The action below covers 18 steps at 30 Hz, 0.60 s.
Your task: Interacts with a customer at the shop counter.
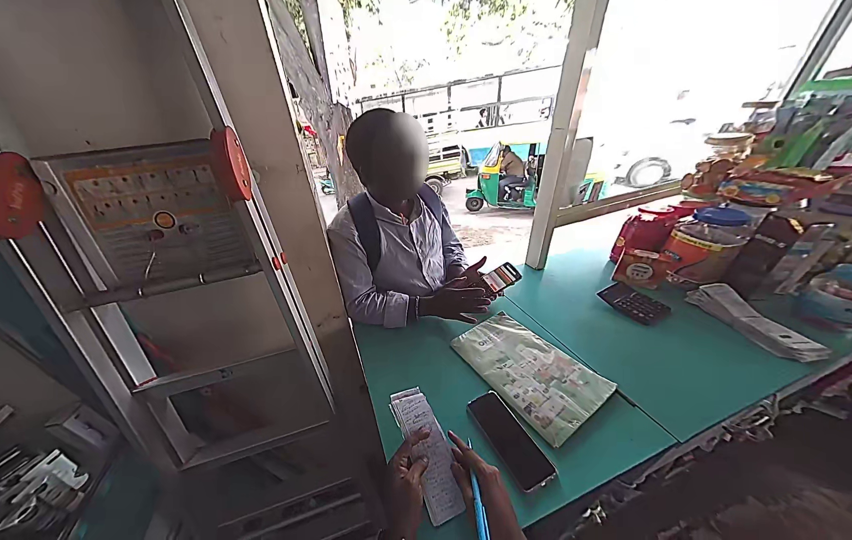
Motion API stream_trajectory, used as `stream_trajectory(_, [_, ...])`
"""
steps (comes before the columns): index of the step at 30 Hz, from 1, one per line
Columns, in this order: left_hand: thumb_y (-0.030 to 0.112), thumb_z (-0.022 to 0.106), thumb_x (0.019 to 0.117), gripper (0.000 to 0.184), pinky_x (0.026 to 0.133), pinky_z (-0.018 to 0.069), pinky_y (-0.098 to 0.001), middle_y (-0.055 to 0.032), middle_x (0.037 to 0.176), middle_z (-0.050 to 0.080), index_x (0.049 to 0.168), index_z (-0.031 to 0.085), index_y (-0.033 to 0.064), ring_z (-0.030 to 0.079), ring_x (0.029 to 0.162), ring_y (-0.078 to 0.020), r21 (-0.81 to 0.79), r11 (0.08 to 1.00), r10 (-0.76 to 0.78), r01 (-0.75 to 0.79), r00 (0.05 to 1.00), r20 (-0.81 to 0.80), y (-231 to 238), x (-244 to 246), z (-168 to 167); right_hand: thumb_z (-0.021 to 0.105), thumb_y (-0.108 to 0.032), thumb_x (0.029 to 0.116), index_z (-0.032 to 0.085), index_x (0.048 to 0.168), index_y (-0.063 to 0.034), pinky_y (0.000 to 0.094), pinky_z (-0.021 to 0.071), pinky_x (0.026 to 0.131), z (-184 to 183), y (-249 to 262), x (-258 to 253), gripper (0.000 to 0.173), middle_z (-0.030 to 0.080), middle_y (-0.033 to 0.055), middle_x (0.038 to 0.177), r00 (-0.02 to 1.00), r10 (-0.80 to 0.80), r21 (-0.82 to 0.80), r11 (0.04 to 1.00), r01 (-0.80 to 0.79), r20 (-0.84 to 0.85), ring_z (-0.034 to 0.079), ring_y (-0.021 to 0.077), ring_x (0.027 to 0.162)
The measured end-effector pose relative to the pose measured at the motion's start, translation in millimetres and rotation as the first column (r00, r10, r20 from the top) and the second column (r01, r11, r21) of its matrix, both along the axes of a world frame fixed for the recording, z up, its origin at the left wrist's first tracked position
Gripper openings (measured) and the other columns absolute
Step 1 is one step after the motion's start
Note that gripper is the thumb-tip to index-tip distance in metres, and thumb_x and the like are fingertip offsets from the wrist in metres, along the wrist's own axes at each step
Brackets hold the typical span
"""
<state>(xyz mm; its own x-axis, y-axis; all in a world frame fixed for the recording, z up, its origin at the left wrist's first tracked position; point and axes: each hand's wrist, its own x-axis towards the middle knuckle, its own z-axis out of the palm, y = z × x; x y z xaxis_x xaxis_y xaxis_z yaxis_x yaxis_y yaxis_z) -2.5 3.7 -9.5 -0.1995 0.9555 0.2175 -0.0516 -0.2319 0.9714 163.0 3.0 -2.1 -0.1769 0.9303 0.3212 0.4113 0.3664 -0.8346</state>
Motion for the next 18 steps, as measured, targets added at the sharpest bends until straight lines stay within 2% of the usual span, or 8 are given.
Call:
stream_trajectory(2, [-0.012,0.047,0.0891,0.041,0.105,0.0507,-0.0355,-0.0128,0.13,0.069,0.124,0.068,-0.0033,0.064,0.121,-0.0162,-0.005,1.0,0.003,-0.003,1.0,0.001,-0.6,0.3,1.1,0.056,-0.009,0.0989,0.064,0.135,-0.0004,0.0438,0.0562,0.097,0.3,-0.1,-0.2,0.038,0.071,0.0132,0.128,1.0,-0.002,0.002,1.0,0.002,-0.003,0.073,0.0255,0.108])
stream_trajectory(5, [-0.011,0.047,0.0876,0.042,0.104,0.0513,-0.0347,-0.0125,0.128,0.07,0.123,0.068,-0.0034,0.064,0.119,-0.0156,0.001,1.0,0.01,-0.01,1.0,0.005,-0.1,0.8,-0.2,0.057,-0.009,0.0984,0.062,0.139,-0.0014,0.0449,0.0569,0.094,-0.6,0.2,-0.7,0.042,0.074,0.0139,0.12,1.0,-0.005,0.001,1.0,0.005,0.0,0.074,0.0265,0.102])
stream_trajectory(12, [-0.011,0.048,0.0885,0.041,0.104,0.0517,-0.0341,-0.0117,0.127,0.07,0.122,0.069,-0.003,0.065,0.119,-0.0154,0.004,1.0,0.016,-0.016,1.0,0.013,-0.5,1.1,-0.2,0.057,-0.009,0.0985,0.063,0.137,-0.0021,0.0439,0.0571,0.094,-4.5,1.6,-0.9,0.04,0.074,0.0112,0.122,1.0,0.0,0.012,1.0,0.0,0.013,0.074,0.0249,0.103])
stream_trajectory(15, [-0.011,0.049,0.0887,0.04,0.102,0.0525,-0.0338,-0.012,0.128,0.07,0.123,0.069,-0.0027,0.066,0.117,-0.0148,0.002,1.0,0.017,-0.017,1.0,0.008,-1.2,0.7,0.5,0.058,-0.009,0.098,0.061,0.14,-0.003,0.0442,0.0578,0.092,-5.7,2.1,-1.4,0.043,0.076,0.0109,0.116,1.0,-0.003,0.008,1.0,0.003,0.011,0.074,0.0247,0.099])
stream_trajectory(18, [-0.01,0.049,0.0889,0.04,0.099,0.0541,-0.0328,-0.0109,0.126,0.071,0.122,0.07,-0.0018,0.067,0.113,-0.0137,-0.009,1.0,0.017,-0.017,1.0,0.011,-1.0,1.3,1.5,0.06,-0.008,0.096,0.058,0.144,-0.0041,0.0422,0.059,0.085,-5.1,1.8,-0.4,0.048,0.077,0.0094,0.107,1.0,-0.001,0.0,1.0,0.001,-0.006,0.074,0.0219,0.09])
